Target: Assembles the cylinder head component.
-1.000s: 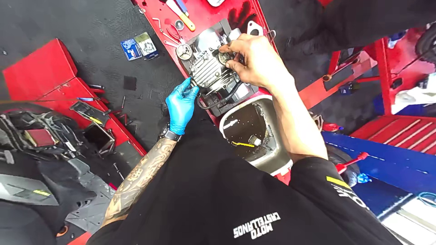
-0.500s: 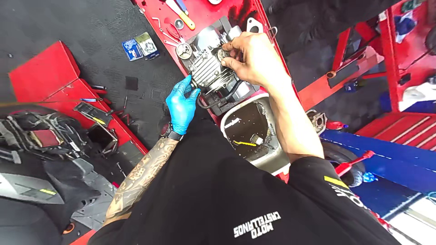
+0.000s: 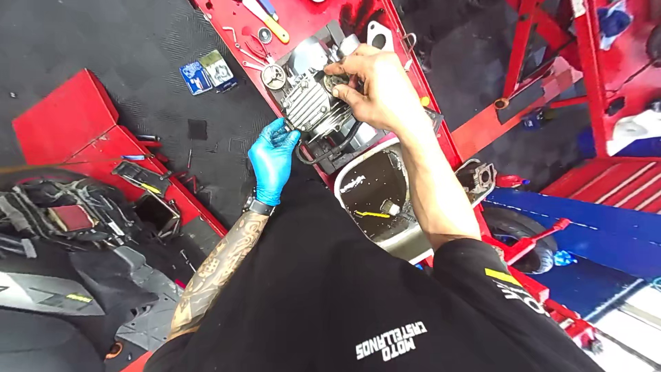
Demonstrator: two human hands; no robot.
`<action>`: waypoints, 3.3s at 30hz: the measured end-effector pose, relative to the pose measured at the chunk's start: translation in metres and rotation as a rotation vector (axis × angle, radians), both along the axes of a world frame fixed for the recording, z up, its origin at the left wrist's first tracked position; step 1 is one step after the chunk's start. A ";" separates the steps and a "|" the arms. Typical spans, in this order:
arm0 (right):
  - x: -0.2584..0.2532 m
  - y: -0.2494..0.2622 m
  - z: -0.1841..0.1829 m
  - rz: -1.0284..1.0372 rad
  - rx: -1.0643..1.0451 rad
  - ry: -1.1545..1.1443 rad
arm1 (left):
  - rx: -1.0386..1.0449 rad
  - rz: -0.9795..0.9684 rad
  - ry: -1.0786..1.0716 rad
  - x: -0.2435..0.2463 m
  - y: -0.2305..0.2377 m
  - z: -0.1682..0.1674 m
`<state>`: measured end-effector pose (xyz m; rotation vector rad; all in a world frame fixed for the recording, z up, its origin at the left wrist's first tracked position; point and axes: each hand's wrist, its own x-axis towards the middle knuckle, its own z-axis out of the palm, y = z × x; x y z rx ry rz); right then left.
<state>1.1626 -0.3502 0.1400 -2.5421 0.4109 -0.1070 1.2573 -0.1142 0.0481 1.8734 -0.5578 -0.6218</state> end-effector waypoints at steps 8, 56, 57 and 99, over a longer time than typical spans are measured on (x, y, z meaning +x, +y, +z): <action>0.012 0.018 -0.007 -0.423 -0.095 0.077 | -0.181 0.010 -0.032 -0.002 0.001 -0.013; 0.007 0.022 -0.008 -0.385 0.067 0.026 | 0.091 -0.153 -0.095 0.020 0.003 -0.017; 0.007 0.021 -0.007 -0.387 0.070 0.029 | 0.109 -0.165 -0.055 0.022 0.002 -0.013; 0.001 0.027 -0.015 -0.368 0.128 -0.083 | 0.414 -0.444 -0.254 0.044 -0.009 0.034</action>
